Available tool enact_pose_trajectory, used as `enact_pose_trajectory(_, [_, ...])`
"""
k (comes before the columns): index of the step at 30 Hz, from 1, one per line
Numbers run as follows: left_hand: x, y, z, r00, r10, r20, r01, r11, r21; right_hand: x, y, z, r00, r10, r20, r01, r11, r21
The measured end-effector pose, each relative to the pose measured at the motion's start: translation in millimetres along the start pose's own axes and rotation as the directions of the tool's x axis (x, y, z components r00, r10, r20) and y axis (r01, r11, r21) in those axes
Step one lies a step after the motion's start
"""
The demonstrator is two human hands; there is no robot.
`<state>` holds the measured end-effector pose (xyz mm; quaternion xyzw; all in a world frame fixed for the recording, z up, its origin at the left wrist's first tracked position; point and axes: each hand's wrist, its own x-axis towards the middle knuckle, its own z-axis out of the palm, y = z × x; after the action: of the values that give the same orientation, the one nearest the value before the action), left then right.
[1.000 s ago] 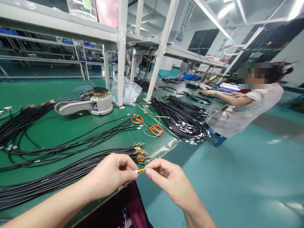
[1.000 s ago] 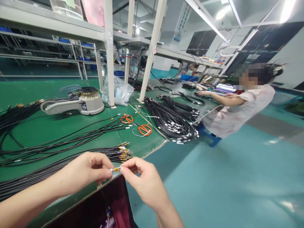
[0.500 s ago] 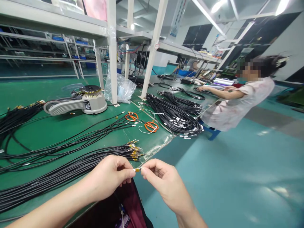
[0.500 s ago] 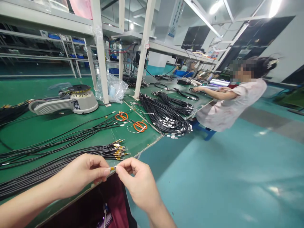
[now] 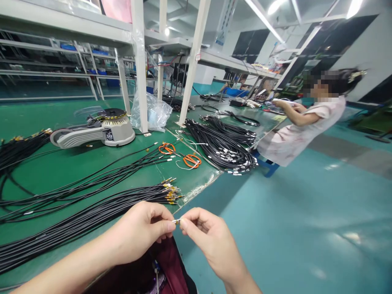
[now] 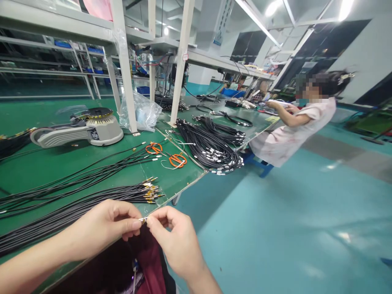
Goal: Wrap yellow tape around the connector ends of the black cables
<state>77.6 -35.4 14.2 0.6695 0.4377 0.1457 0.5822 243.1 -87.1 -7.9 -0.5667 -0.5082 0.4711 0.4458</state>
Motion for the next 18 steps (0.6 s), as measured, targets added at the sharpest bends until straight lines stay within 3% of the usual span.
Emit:
enact_pose_trajectory(14, [2, -1, 11.0, 0.993, 0.01, -0.115, 0.008, 0.988, 0.153, -4, 2, 7, 0.999, -0.052, 0.001, 0.052, 0.993, -0.107])
enact_pose_trajectory(17, [1, -1, 15.7, 0.987, 0.074, -0.144, -0.04, 0.973, 0.228, -6, 15, 4, 0.995, -0.083, 0.049, 0.09, 0.984, -0.157])
enact_pose_trajectory(18, [1, -2, 15.9, 0.982, 0.144, -0.125, -0.104, 0.955, 0.279, -2, 23, -2, 0.994, -0.103, 0.044, 0.11, 0.976, -0.187])
